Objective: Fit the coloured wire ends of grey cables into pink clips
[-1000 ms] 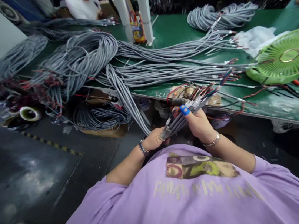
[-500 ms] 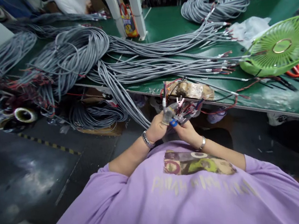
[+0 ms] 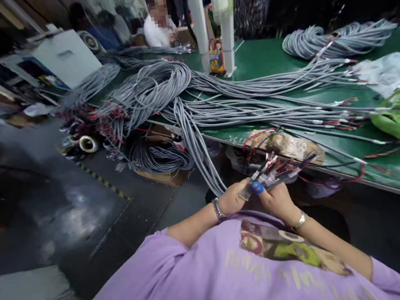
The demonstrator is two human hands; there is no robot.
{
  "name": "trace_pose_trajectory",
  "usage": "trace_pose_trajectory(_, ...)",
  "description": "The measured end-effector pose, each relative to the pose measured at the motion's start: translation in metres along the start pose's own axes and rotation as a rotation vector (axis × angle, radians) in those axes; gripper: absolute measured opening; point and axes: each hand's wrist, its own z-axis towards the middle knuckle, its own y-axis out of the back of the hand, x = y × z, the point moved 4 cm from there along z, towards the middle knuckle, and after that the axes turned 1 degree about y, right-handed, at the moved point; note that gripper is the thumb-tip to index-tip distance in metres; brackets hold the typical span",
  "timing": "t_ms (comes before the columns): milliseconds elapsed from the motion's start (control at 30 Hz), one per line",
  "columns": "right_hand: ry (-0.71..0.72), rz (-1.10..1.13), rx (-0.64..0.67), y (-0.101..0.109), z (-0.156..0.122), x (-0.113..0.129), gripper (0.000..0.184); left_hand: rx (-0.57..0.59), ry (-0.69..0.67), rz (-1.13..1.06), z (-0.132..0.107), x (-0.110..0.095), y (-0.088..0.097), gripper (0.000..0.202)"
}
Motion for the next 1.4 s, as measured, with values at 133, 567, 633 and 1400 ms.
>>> trace_pose_trajectory(133,-0.002,-0.039,0.072,-0.001,0.003,0.002,0.056,0.087,0.089,-0.102,-0.009,0.002,0.002,0.045)
trace_pose_trajectory(567,-0.141,0.350,-0.125,0.018,0.000,-0.002,0.032,0.158,0.461,-0.465,-0.017,0.006,0.007,0.057)
trace_pose_trajectory(633,-0.156,0.430,-0.118,0.015,0.003,-0.002,0.034,0.170,0.464,-0.483,-0.017,0.006,0.005,0.056)
trace_pose_trajectory(1400,-0.267,0.397,0.129,0.008,-0.005,-0.012,0.034,0.114,0.334,-0.421,0.000,0.002,0.002,0.063)
